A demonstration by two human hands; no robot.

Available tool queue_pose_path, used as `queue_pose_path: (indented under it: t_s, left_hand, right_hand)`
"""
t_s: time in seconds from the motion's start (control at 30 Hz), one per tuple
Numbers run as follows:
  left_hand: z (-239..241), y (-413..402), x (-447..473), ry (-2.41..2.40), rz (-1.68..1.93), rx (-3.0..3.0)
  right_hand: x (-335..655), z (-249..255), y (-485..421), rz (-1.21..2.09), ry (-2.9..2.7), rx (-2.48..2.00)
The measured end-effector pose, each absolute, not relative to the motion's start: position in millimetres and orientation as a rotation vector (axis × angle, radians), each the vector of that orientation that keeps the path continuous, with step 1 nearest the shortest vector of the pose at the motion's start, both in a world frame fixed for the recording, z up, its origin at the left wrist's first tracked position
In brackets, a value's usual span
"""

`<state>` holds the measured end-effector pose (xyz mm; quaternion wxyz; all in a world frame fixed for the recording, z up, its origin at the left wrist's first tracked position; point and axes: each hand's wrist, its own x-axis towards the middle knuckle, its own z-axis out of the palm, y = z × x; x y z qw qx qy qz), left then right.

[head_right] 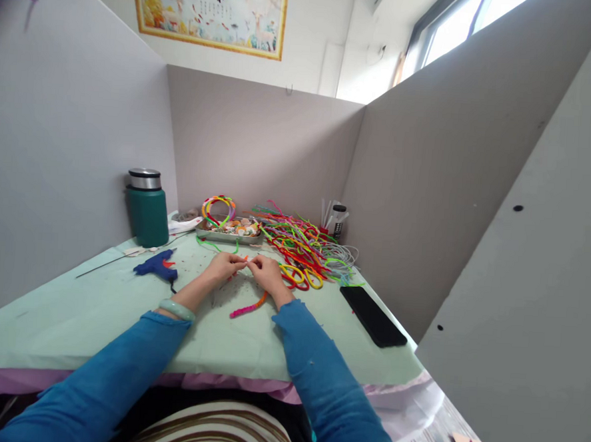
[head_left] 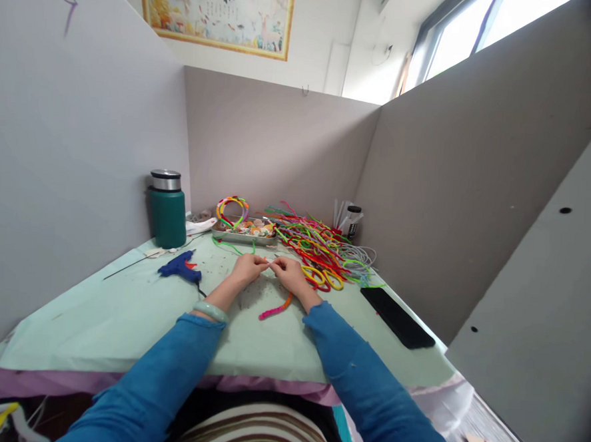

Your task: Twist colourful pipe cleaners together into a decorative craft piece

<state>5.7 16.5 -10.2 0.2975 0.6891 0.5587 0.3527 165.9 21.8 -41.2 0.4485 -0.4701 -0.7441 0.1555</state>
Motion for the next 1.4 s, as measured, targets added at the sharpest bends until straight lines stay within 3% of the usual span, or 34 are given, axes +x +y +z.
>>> queue_pose_path:
  t_s: [0.6,1.4]
  left_hand:
    - [-9,15,5,1.528,0.949,1.928]
    - [2,1,14,1.29,1.002,1.486]
  right_hand:
    - [165,-40,20,0.381,-1.837,-1.159]
    - [165,-38,17,0.414,-1.926,-1.053]
